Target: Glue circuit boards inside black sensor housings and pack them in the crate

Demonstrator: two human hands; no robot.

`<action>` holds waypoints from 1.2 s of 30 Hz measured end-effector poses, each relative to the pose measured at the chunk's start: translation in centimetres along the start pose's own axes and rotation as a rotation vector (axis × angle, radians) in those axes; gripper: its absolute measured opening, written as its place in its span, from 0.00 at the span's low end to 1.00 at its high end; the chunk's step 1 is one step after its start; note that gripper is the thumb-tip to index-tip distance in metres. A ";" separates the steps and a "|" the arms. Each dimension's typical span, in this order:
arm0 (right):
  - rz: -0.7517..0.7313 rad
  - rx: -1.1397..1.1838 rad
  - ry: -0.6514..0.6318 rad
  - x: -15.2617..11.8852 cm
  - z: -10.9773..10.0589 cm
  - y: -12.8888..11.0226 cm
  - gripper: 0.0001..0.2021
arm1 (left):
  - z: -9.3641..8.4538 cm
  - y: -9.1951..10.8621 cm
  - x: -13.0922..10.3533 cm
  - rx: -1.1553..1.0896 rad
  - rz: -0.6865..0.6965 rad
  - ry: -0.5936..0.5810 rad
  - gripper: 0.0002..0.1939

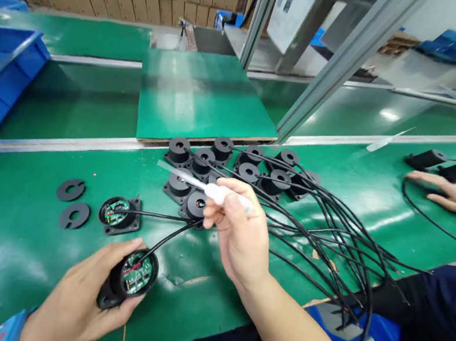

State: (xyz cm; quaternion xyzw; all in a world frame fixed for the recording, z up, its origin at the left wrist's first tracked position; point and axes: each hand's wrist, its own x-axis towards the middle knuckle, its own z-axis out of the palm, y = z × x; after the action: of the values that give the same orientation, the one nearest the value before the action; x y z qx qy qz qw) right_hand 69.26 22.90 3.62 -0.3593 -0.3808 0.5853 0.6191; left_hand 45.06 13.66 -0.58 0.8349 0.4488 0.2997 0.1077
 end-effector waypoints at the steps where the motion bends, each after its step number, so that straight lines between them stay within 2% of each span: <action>1: 0.025 -0.012 0.007 0.8 0.0 -0.2 0.15 | 0.5 -0.1 0.0 -0.055 -0.066 -0.034 0.32; 3: 0.041 -0.093 -0.003 3.0 0.1 -0.7 0.17 | 1.4 -0.3 0.1 -0.109 -0.113 -0.084 0.32; 7: -0.123 -0.513 -0.148 10.0 1.0 -0.9 0.17 | 2.6 -0.8 0.3 -0.144 -0.142 -0.077 0.27; 10: -0.141 -0.669 -0.202 16.3 2.1 0.4 0.13 | 2.7 -1.0 0.2 -0.140 -0.191 -0.035 0.26; 12: -0.130 -0.776 -0.211 20.0 2.8 1.8 0.09 | 2.5 -1.1 0.2 -0.114 -0.174 0.002 0.26; 14: -0.130 -0.887 -0.208 22.7 3.5 2.9 0.06 | 2.2 -1.2 0.2 -0.112 -0.142 0.042 0.27; 16: -0.144 -0.973 -0.199 23.9 4.0 3.3 0.07 | 2.0 -1.3 0.2 -0.133 -0.116 0.069 0.24; 17: -0.160 -1.003 -0.190 23.9 4.2 3.3 0.08 | 1.9 -1.4 0.2 -0.141 -0.107 0.073 0.22; 19: -0.212 -1.034 -0.161 22.5 4.3 2.4 0.16 | 1.8 -1.6 0.0 -0.139 -0.081 0.061 0.16; 21: -0.313 -1.028 -0.163 19.2 4.0 0.9 0.23 | 1.7 -1.8 0.0 -0.110 -0.038 0.039 0.12; 22: -0.376 -1.016 -0.188 17.0 3.8 0.1 0.21 | 1.6 -1.8 0.0 -0.089 -0.008 0.027 0.11; 24: -0.538 -1.003 -0.420 12.0 3.0 -1.4 0.10 | 1.4 -1.7 0.1 -0.040 0.052 0.008 0.08; 26: -0.595 -1.147 -0.690 7.3 1.8 -2.1 0.08 | 1.1 -1.5 0.3 -0.001 0.083 -0.006 0.06; 29: -0.608 -1.356 -0.843 2.4 0.0 -1.4 0.12 | 0.9 -1.0 0.7 0.021 0.080 -0.017 0.06; 32: -0.591 -1.395 -0.814 0.7 -1.2 -0.1 0.11 | 1.0 -0.6 0.8 0.023 0.084 -0.030 0.05; 36: -0.597 -1.282 -0.775 0.5 -2.0 0.6 0.12 | 1.2 -0.3 0.6 0.046 0.063 -0.032 0.05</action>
State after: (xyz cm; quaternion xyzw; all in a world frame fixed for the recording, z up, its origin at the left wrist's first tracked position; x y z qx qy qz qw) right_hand 70.77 23.40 2.24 -0.2992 -0.9102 0.1458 0.2463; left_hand 45.77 14.45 -1.44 0.8557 0.4273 0.2790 0.0860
